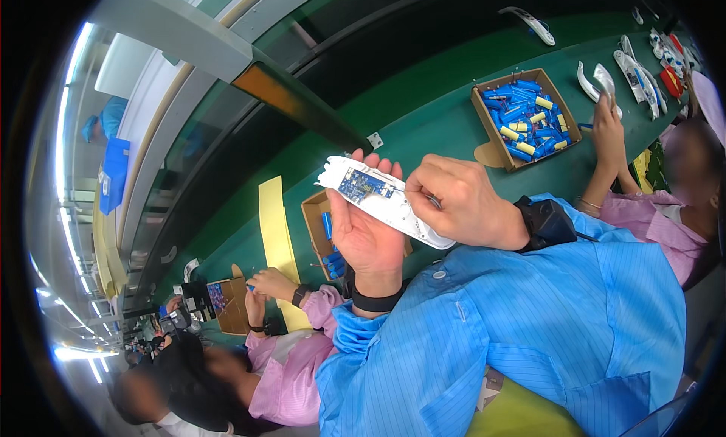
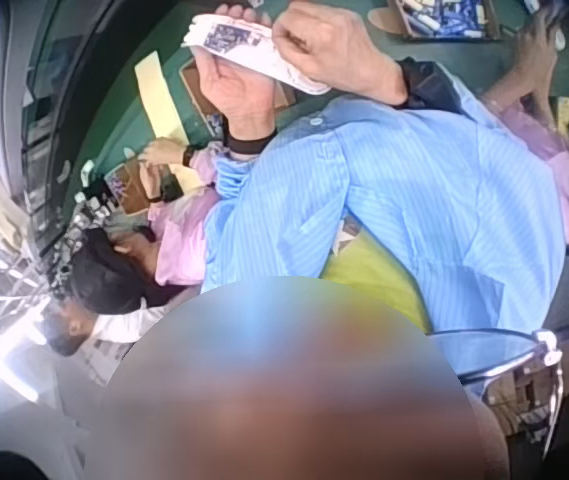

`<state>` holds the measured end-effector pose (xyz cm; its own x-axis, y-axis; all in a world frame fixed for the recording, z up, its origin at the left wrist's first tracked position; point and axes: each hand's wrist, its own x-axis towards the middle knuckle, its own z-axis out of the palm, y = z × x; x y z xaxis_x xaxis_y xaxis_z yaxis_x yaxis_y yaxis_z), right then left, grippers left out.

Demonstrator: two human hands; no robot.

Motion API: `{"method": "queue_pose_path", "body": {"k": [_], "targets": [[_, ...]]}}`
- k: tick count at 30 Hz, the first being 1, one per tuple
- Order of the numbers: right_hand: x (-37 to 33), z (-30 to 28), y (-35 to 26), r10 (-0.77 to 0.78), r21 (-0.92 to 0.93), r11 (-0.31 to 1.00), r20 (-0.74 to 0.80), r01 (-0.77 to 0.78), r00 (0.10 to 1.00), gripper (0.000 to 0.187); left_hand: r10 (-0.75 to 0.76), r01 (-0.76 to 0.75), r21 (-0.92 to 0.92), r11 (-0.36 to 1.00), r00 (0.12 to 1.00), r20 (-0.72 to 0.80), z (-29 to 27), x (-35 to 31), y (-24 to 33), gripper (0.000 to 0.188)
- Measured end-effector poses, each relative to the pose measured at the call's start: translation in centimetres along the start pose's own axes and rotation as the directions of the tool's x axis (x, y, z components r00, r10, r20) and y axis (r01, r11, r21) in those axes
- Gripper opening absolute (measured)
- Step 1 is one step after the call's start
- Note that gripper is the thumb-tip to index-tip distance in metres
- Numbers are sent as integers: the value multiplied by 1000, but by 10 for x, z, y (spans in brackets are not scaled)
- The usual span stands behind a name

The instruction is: Assembling small electronic components into a white plastic housing on an industrial production line.

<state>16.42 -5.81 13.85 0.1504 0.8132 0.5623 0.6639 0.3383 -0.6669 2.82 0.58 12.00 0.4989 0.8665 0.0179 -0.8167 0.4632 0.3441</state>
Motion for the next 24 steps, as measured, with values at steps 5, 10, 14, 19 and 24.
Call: {"method": "queue_pose_path", "body": {"k": [5, 10, 14, 19, 24], "targets": [[-2, 3, 1, 15, 9, 1000, -15, -15, 1000, 9, 0, 0, 0, 1000, 1000, 6, -1, 0, -1, 51], [-3, 4, 2, 88, 51, 995, -5, -88, 996, 9, 3, -4, 12, 1000, 1000, 16, 0, 0, -2, 51], [-2, 3, 2, 208, 138, 967, 48, -213, 977, 8, 36, -38, 62, 997, 999, 30, 2, 0, -4, 53], [0, 1, 3, 293, 185, 931, 140, -316, 946, 10, 62, -67, 130, 989, 997, 42, 2, -1, -4, 54], [-2, 0, 6, 290, 219, 920, 176, -325, 941, 11, 88, -91, 191, 977, 996, 26, 4, -3, -6, 55]]}}
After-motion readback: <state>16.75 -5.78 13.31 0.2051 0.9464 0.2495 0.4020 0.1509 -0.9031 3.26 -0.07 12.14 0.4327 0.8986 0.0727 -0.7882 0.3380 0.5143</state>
